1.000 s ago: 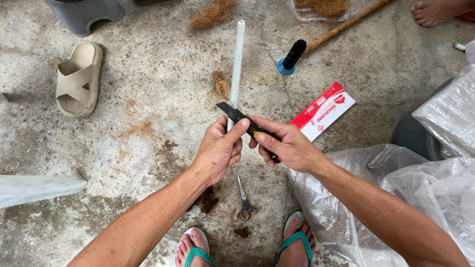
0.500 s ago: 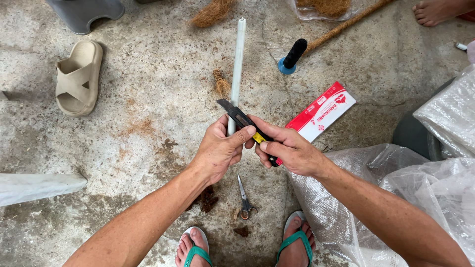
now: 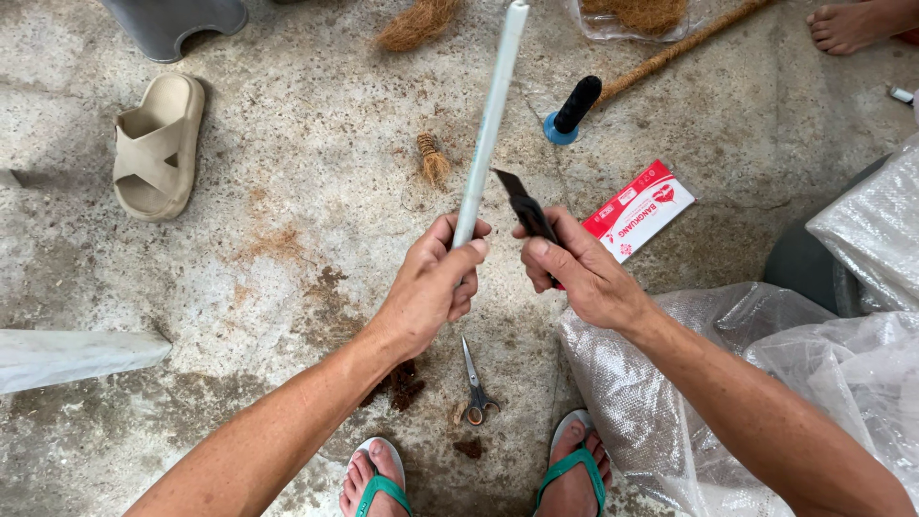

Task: The person trims the bristles of a coir broom using scissors and then uses a utility knife to cut and shape a white PVC pipe. The person is sitting on the floor during the task.

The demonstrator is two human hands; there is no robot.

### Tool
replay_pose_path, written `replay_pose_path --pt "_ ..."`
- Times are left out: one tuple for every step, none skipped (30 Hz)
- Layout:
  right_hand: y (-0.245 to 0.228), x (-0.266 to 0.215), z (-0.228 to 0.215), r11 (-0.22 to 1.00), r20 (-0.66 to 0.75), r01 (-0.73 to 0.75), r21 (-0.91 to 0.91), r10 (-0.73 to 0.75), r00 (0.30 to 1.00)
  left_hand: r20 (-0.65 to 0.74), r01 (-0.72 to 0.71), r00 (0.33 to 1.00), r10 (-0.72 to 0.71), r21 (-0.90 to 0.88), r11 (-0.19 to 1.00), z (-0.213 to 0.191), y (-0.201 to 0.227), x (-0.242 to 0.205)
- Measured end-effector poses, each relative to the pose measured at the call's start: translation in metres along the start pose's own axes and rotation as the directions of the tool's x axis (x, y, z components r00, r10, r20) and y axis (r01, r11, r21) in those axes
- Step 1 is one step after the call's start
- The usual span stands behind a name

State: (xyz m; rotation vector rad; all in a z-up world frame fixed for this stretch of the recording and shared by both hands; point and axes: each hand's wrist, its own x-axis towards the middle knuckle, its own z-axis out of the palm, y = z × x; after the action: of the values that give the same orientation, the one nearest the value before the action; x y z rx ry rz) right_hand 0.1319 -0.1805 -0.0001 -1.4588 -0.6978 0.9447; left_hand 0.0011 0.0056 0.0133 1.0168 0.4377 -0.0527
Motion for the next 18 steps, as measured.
replay_pose_path --pt "-0.001 0.001 -0.002 0.997 -0.011 -0.011 -0.078 0.010 1.000 0.011 0.002 1.000 -0.002 0.024 1.000 -0.001 0.001 -0.001" --pt "-0.003 0.001 -0.003 0.988 -0.024 -0.025 -0.155 0.021 0.999 0.023 0.005 1.000 -0.006 0.048 0.999 -0.001 0.000 -0.002" --pt "-0.006 0.002 -0.004 0.972 -0.038 -0.039 -0.232 0.031 0.999 0.034 -0.001 0.999 -0.001 0.059 0.998 0.000 0.000 -0.003" --pt "-0.009 0.002 -0.002 0.939 -0.048 -0.008 -0.344 -0.009 0.999 0.044 -0.006 0.999 0.003 0.070 0.998 0.001 -0.001 -0.004" --pt "-0.013 0.001 0.000 0.892 -0.054 0.021 -0.452 -0.050 0.997 0.054 -0.011 0.999 0.007 0.080 0.997 0.002 -0.002 -0.006" --pt "-0.017 0.002 0.002 0.831 -0.058 0.048 -0.555 -0.096 0.994 0.058 -0.024 0.998 0.018 0.097 0.995 0.003 -0.002 -0.007" --pt "-0.022 0.002 0.004 0.785 -0.080 0.018 -0.619 -0.086 0.993 0.063 -0.037 0.998 0.030 0.113 0.993 0.004 -0.002 -0.009" --pt "-0.026 0.001 0.006 0.734 -0.102 -0.015 -0.679 -0.074 0.992 0.067 -0.049 0.997 0.041 0.126 0.991 0.006 -0.002 -0.011" --pt "-0.029 0.002 0.007 0.677 -0.124 -0.049 -0.734 -0.063 0.990 0.055 -0.059 0.997 0.049 0.183 0.981 0.008 -0.003 -0.012" --pt "-0.031 0.003 0.009 0.651 -0.097 0.010 -0.759 -0.128 0.987 0.044 -0.069 0.997 0.060 0.241 0.968 0.010 -0.003 -0.014" --pt "-0.032 0.004 0.009 0.621 -0.067 0.068 -0.781 -0.192 0.979 0.034 -0.078 0.997 0.071 0.298 0.952 0.011 -0.003 -0.014" --pt "-0.032 0.004 0.010 0.586 -0.037 0.122 -0.801 -0.252 0.967 0.035 -0.092 0.996 0.085 0.326 0.941 0.013 -0.003 -0.015" --pt "-0.030 0.004 0.011 0.536 -0.018 0.144 -0.832 -0.285 0.958 0.035 -0.105 0.994 0.099 0.353 0.930 0.014 -0.003 -0.015" --pt "-0.027 0.007 0.012 0.482 0.002 0.164 -0.860 -0.318 0.948 0.039 -0.121 0.993 0.115 0.381 0.917 0.015 -0.003 -0.014" --pt "-0.025 0.009 0.013 0.426 0.025 0.182 -0.886 -0.350 0.936 0.032 -0.112 0.994 0.109 0.432 0.895 0.016 -0.003 -0.014" --pt "-0.023 0.010 0.012 0.392 0.030 0.186 -0.901 -0.372 0.928 0.025 -0.102 0.994 0.102 0.481 0.871 0.017 -0.002 -0.015" --pt "-0.020 0.012 0.011 0.357 0.036 0.189 -0.915 -0.393 0.919 0.018 -0.091 0.995 0.096 0.529 0.844 0.018 -0.002 -0.016" --pt "-0.019 0.012 0.010 0.324 0.042 0.189 -0.927 -0.412 0.910 0.018 -0.091 0.995 0.096 0.527 0.845 0.020 -0.003 -0.016"
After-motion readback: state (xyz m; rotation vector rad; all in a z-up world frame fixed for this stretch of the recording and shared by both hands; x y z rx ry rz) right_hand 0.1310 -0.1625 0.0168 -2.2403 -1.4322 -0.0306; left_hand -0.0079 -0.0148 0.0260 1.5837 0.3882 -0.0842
